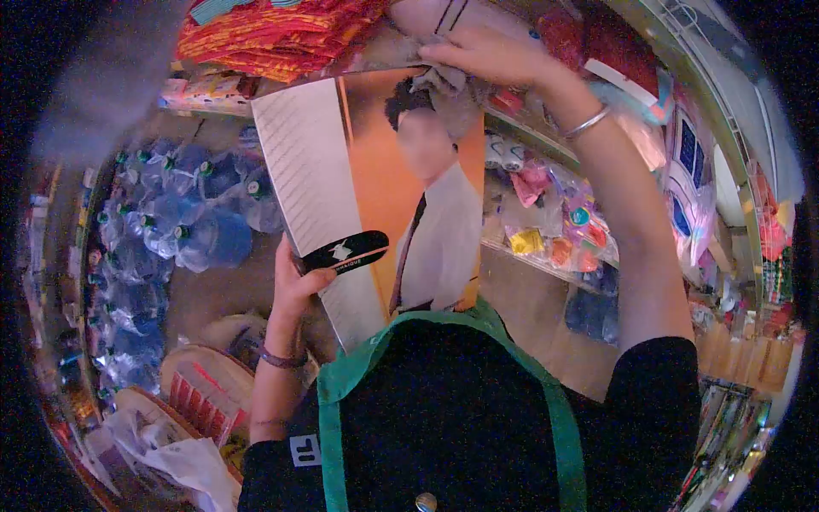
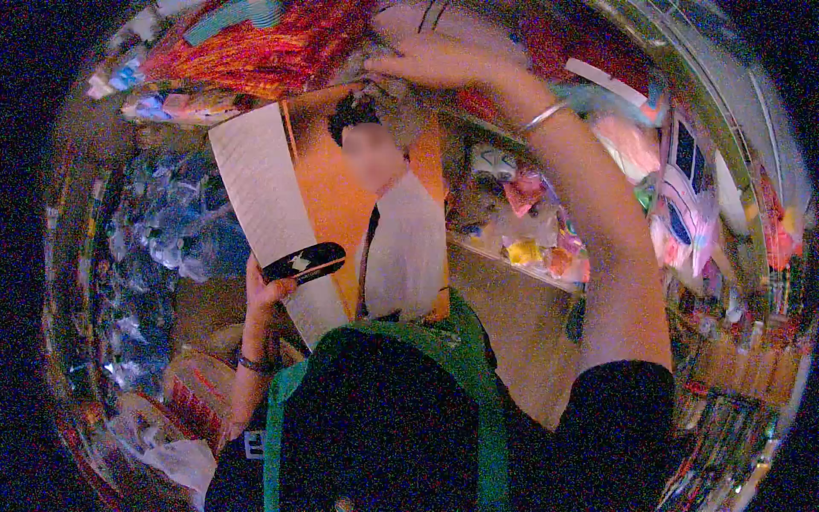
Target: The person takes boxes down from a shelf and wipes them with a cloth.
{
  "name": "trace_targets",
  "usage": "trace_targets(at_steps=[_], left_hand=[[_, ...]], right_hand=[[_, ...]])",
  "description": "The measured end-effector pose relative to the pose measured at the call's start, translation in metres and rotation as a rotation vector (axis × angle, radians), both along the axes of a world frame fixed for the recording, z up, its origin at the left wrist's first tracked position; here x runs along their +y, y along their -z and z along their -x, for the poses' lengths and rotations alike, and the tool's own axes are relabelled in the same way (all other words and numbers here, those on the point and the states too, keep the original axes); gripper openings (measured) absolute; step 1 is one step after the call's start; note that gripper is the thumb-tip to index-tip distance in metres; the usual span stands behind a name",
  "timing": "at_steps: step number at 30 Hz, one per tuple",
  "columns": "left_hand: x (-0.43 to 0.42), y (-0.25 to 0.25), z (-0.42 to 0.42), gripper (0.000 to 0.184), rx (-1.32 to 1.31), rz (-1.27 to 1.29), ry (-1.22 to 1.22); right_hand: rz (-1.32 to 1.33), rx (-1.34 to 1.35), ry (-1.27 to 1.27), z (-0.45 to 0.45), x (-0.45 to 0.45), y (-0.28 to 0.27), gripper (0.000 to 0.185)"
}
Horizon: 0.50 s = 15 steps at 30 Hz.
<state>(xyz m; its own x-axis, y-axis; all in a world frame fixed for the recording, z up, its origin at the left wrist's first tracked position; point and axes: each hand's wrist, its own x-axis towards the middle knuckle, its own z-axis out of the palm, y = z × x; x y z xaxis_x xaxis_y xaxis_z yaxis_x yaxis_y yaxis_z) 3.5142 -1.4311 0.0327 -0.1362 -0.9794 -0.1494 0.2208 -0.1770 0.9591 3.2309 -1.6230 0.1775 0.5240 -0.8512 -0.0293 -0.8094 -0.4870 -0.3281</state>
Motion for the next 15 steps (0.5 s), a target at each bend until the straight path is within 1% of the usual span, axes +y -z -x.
trace_targets(at_steps=[1, 2, 5, 6, 9, 10, 11, 12, 13, 15], left_hand=[[-0.001, 0.005, 0.001, 0.068, 0.005, 0.020, -0.011], [-0.002, 0.007, 0.002, 0.069, 0.010, 0.042, -0.025], [-0.001, 0.009, 0.007, 0.070, 0.036, 0.035, -0.051], [0.002, 0.008, 0.008, 0.069, 0.033, 0.024, -0.069], [0.003, 0.009, 0.004, 0.069, 0.012, -0.003, -0.111], [0.004, 0.018, -0.006, 0.068, 0.006, -0.018, -0.125], [0.003, 0.020, -0.007, 0.067, 0.093, 0.020, -0.131], [0.002, 0.023, -0.007, 0.066, 0.180, 0.057, -0.133], [0.002, 0.021, -0.006, 0.065, 0.162, 0.027, -0.176], [0.008, 0.016, -0.002, 0.063, 0.118, -0.050, -0.264]], right_hand=[[-0.006, -0.035, 0.057, 0.002, 0.001, 0.003, 0.050], [0.099, -0.083, 0.149, 0.001, 0.012, 0.012, 0.050], [0.164, -0.685, 0.206, 0.005, 0.027, 0.059, 0.048], [0.067, -0.712, 0.315, 0.007, 0.032, 0.068, 0.041], [-0.024, -0.575, 0.459, 0.011, 0.051, 0.090, 0.037], [-0.031, -0.649, 0.440, 0.009, 0.068, 0.123, 0.038], [-0.036, -0.721, 0.417, 0.007, 0.089, 0.158, 0.039], [-0.072, -0.658, 0.361, 0.007, 0.114, 0.169, 0.041], [-0.113, -0.593, 0.303, 0.009, 0.131, 0.176, 0.042], [-0.260, -0.838, 0.279, 0.015, 0.120, 0.185, 0.041]])
